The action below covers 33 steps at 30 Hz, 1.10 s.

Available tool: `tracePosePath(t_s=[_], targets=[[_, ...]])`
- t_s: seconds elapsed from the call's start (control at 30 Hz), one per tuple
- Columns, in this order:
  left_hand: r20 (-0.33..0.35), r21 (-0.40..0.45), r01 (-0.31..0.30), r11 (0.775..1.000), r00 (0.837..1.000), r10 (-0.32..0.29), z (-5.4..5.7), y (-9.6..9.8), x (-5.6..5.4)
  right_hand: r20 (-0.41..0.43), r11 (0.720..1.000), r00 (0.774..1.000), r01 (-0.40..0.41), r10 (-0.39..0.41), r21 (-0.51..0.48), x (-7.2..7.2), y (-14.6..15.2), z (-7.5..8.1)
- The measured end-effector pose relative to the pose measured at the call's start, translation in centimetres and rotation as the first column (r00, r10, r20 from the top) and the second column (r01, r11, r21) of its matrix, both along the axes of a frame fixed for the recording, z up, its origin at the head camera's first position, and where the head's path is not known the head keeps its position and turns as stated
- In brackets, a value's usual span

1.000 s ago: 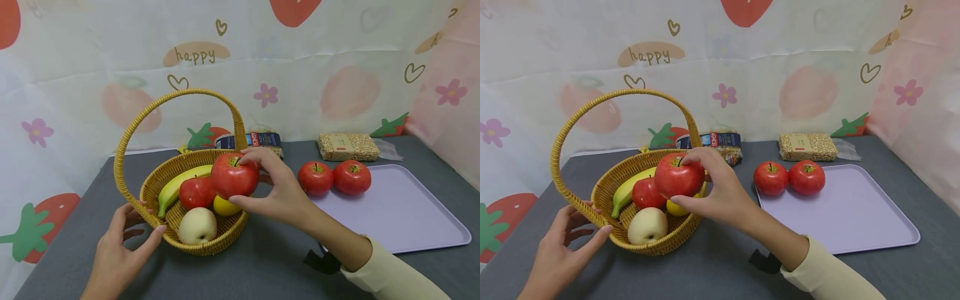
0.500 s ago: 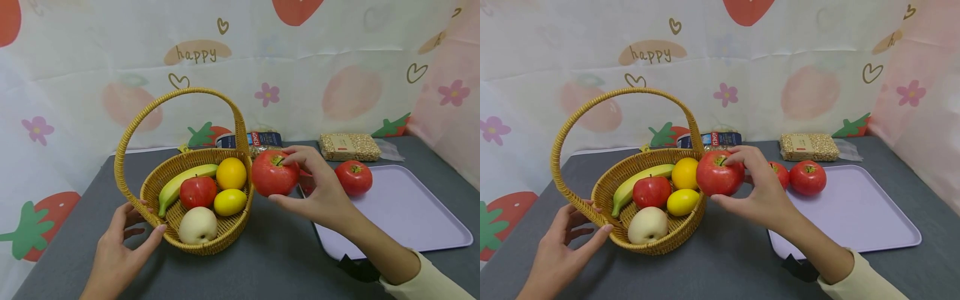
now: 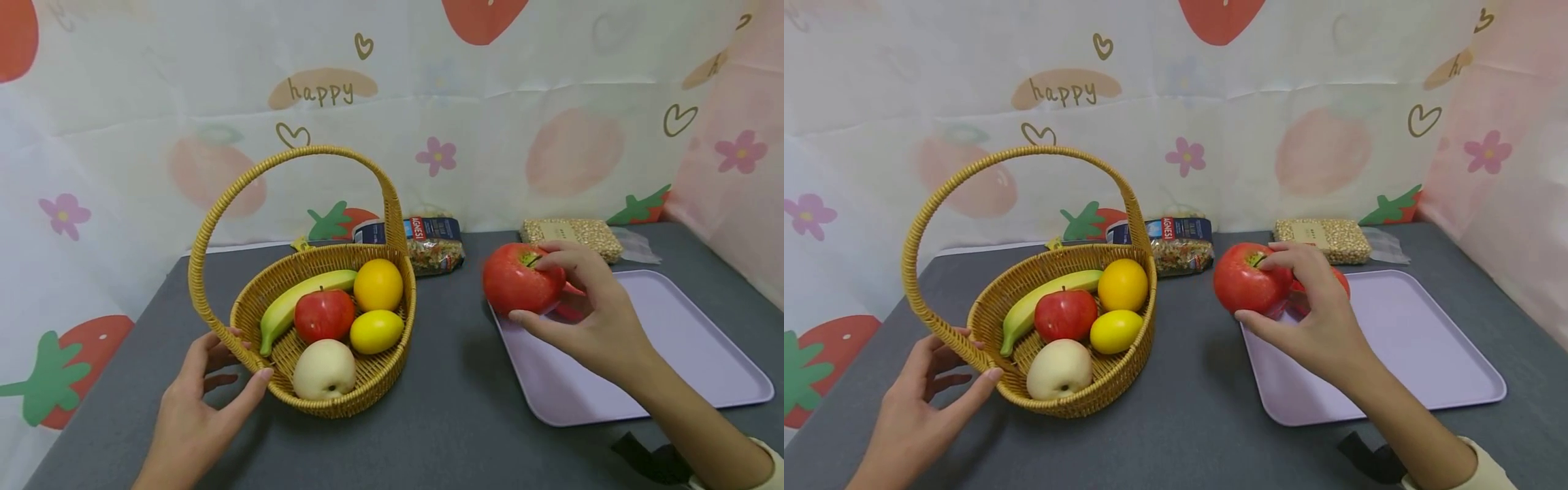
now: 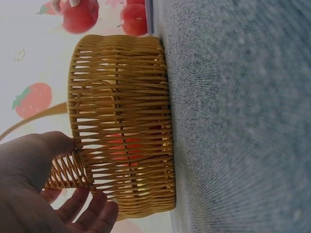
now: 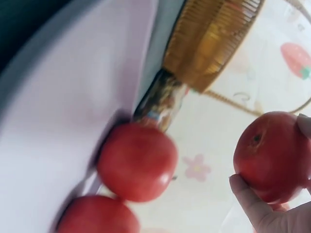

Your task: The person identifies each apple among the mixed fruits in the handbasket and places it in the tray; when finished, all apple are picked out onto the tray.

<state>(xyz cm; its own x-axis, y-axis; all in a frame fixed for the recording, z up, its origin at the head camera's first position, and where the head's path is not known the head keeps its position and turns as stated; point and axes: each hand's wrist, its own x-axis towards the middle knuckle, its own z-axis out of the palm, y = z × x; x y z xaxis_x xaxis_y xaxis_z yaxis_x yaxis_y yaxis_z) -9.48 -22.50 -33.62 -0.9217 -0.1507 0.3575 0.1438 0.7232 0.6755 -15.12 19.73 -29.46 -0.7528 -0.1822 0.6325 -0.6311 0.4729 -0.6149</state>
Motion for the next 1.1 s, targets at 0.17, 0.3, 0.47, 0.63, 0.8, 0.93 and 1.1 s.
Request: tracePosePath(t_s=[0.17, 0.3, 0.47, 0.63, 0.8, 0.93, 1.1], targets=[[0.013, -0.009, -0.006, 1.0, 1.0, 0.006, 0.0, 0.0, 0.0, -0.005, 0.999, 0.999, 0.049, -0.049, 0.011, 0.4, 1.9, -0.2], [0.023, -0.016, -0.013, 1.0, 1.0, 0.014, 0.1, 0.0, -0.1, 0.029, 0.996, 0.996, 0.084, -0.084, -0.005, 0.7, 3.2, -0.4], [0.028, -0.019, -0.018, 1.0, 0.999, 0.018, 0.1, 0.1, -0.1, 0.016, 0.986, 0.986, 0.166, -0.165, -0.032, 0.9, 4.8, -0.3], [0.032, -0.02, -0.022, 1.0, 0.999, 0.022, 0.1, 0.1, -0.1, -0.011, 0.967, 0.967, 0.256, -0.256, -0.011, 0.6, 6.5, 0.1], [0.024, -0.015, -0.014, 1.0, 1.0, 0.014, 0.1, 0.2, -0.2, -0.013, 0.946, 0.946, 0.325, -0.325, -0.009, 0.3, 8.4, 0.4], [0.017, 0.0, -0.008, 1.0, 1.0, 0.008, -0.1, 0.1, -0.1, 0.015, 0.933, 0.934, 0.358, -0.358, -0.021, -0.1, 9.5, 0.7], [0.002, 0.013, 0.002, 1.0, 1.0, -0.002, -0.1, 0.1, 0.0, 0.15, 0.91, 0.898, 0.412, -0.413, 0.037, -0.6, 11.3, 0.6]])
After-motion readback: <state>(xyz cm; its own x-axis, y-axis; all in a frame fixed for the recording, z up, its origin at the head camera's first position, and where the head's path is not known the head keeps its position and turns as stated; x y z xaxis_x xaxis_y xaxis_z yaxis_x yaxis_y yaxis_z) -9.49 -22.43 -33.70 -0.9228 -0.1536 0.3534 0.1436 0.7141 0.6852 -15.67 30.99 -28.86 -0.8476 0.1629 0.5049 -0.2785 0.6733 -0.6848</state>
